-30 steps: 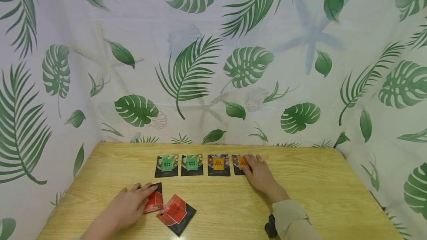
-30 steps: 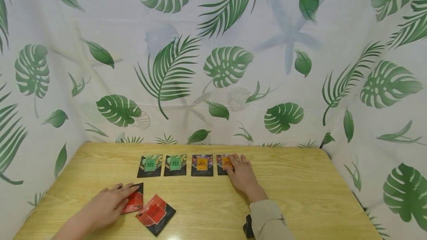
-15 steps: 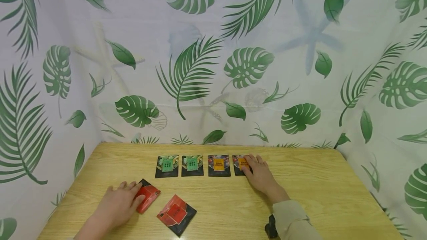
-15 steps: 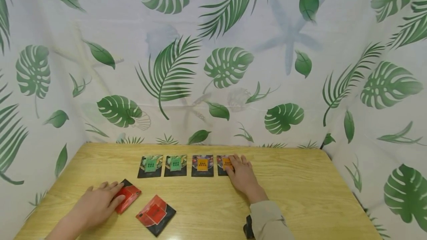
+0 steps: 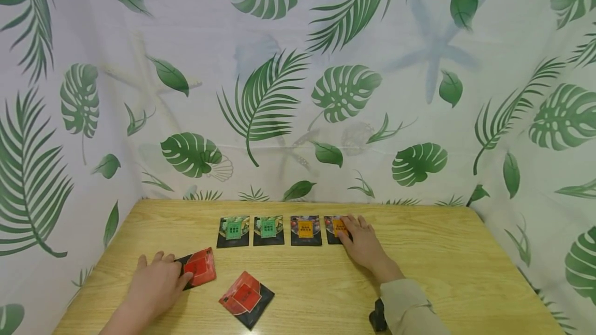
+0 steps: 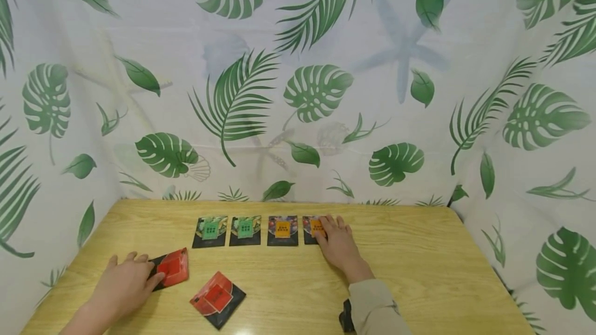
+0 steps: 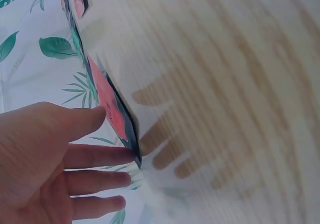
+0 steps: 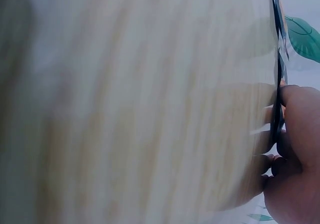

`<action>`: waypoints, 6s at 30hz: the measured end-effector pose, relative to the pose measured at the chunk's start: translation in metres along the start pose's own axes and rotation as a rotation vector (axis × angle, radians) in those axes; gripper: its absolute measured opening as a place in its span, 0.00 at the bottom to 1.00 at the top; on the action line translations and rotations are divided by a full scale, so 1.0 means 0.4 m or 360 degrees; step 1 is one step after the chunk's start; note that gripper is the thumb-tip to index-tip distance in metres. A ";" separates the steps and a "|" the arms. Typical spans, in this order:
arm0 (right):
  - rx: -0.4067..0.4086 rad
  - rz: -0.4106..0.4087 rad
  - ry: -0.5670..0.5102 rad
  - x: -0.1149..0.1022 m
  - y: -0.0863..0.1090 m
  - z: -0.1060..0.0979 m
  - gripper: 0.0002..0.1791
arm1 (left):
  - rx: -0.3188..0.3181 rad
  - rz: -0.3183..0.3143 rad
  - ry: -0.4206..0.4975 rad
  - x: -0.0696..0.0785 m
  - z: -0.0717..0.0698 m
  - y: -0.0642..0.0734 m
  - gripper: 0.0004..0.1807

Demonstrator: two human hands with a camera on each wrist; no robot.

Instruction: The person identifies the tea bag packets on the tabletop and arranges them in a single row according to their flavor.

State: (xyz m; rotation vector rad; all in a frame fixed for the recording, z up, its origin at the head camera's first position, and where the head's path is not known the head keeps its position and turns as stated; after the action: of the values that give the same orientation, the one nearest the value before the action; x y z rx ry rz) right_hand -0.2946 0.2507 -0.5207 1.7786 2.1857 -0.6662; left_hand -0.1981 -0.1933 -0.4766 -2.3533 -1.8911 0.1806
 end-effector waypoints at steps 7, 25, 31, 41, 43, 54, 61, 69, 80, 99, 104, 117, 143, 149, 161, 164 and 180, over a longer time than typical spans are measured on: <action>-0.0013 0.0004 -0.0005 0.000 -0.001 0.000 0.31 | -0.0015 0.0109 0.0107 0.012 0.003 -0.003 0.32; -0.0004 0.0011 -0.0006 0.000 0.000 -0.001 0.31 | -0.0203 0.0090 0.0327 0.001 0.033 -0.017 0.30; -0.0010 0.0017 0.0019 0.003 0.001 0.002 0.31 | -0.0259 0.0082 0.0381 -0.005 0.048 -0.015 0.34; -0.0020 0.0021 -0.0008 -0.003 -0.001 -0.003 0.31 | -0.0225 0.0016 0.0331 -0.019 0.055 -0.025 0.34; -0.0018 0.0019 -0.0006 -0.003 -0.001 -0.002 0.31 | -0.0214 0.0014 0.0316 -0.019 0.054 -0.028 0.34; -0.0023 0.0022 0.0002 0.001 -0.001 0.003 0.31 | -0.0195 0.0025 0.0321 -0.037 0.064 -0.049 0.33; -0.0027 0.0019 -0.0002 0.001 0.000 0.005 0.32 | -0.0215 0.0004 0.0356 -0.050 0.075 -0.072 0.33; 0.0000 0.0000 -0.0032 0.006 -0.001 0.006 0.31 | -0.0209 -0.0007 0.0390 -0.055 0.080 -0.098 0.33; 0.0003 -0.0005 -0.0034 0.002 0.000 0.000 0.31 | -0.0215 -0.0047 0.0427 -0.061 0.082 -0.132 0.33; -0.0005 0.0008 -0.0012 -0.005 -0.001 -0.004 0.30 | -0.0272 -0.0106 0.0442 -0.068 0.091 -0.166 0.33; -0.0007 0.0010 -0.0006 -0.005 -0.002 -0.004 0.30 | -0.0266 -0.0100 0.0442 -0.067 0.090 -0.172 0.33; -0.0018 0.0020 0.0008 0.001 -0.002 0.003 0.31 | -0.0238 -0.0099 0.0450 -0.070 0.097 -0.177 0.33; -0.0009 0.0024 0.0012 -0.002 -0.002 -0.002 0.31 | -0.0120 -0.0073 0.0462 -0.073 0.100 -0.161 0.37; -0.0007 0.0021 0.0002 -0.010 -0.001 -0.007 0.30 | -0.0039 0.0002 0.0435 -0.055 0.081 -0.151 0.38; -0.0013 0.0004 -0.0005 -0.005 -0.004 -0.006 0.31 | 0.0004 0.0171 0.0485 0.027 0.044 -0.109 0.35; -0.0026 0.0004 -0.0008 -0.006 -0.002 -0.007 0.31 | -0.0017 0.0200 0.0505 0.052 0.039 -0.093 0.35; -0.0034 0.0004 -0.0002 -0.008 0.000 -0.006 0.31 | -0.0171 0.0240 0.0606 0.141 0.026 -0.037 0.36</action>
State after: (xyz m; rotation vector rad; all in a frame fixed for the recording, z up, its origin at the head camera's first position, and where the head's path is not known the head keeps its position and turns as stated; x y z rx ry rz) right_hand -0.2936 0.2493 -0.5173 1.7699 2.1810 -0.6410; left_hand -0.2021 -0.1349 -0.4854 -2.3850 -1.5823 -0.3414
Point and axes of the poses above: each hand's wrist, its own y-axis away from the middle knuckle, its own z-axis out of the palm, x = y × z, the point moved 5 cm from there along -y, towards the middle knuckle, and after that the axes turned 10 degrees about x, right-handed, at the moved point
